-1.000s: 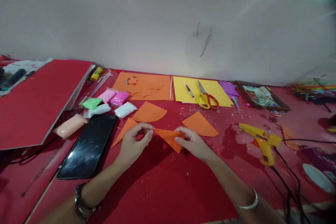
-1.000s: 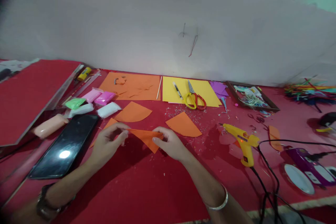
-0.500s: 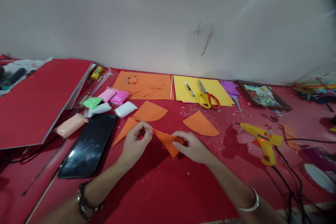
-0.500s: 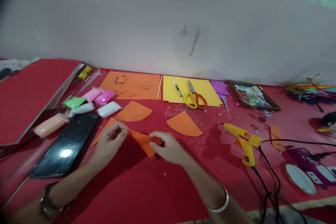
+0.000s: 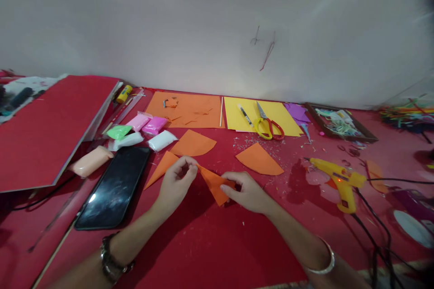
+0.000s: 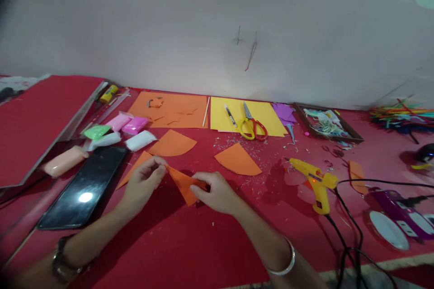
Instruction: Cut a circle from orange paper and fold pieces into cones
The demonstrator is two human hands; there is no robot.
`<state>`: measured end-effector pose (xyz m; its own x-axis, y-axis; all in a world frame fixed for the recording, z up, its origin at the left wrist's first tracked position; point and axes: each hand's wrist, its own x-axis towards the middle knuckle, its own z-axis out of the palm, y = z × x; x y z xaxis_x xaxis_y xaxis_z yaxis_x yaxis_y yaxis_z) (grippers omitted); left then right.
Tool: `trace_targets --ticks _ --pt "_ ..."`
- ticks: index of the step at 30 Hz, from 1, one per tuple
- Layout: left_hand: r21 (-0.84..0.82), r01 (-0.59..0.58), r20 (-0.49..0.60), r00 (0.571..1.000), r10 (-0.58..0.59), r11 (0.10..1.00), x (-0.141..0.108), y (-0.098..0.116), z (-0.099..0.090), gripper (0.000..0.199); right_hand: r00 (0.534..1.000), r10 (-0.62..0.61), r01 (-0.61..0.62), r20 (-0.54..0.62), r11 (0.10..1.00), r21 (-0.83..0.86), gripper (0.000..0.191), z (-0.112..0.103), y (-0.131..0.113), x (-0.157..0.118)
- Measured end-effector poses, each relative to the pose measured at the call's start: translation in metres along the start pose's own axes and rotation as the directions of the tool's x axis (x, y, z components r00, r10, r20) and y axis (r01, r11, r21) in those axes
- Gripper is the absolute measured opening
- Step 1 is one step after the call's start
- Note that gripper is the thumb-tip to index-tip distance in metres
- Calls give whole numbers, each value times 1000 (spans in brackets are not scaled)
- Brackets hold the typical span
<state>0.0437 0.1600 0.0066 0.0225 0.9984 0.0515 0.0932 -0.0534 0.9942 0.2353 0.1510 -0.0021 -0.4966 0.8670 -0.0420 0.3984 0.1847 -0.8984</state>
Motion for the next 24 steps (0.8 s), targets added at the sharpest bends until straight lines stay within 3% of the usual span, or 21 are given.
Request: trace_targets --ticks 6,9,16,24 --pt "-55 -20 90 996 25 998 -2 -5 0 18 985 171 -171 24 950 260 18 1 5 1" --pt "2 -51 136 989 50 999 -2 -6 -1 19 977 200 -214 76 915 343 21 1 3 1" --pt "147 -71 203 978 40 987 0 -1 -1 30 972 194 -228 134 918 323 22 2 3 -1" --pt "178 -21 241 970 -22 984 -1 -4 0 37 972 175 -222 158 906 361 21 1 2 -1"
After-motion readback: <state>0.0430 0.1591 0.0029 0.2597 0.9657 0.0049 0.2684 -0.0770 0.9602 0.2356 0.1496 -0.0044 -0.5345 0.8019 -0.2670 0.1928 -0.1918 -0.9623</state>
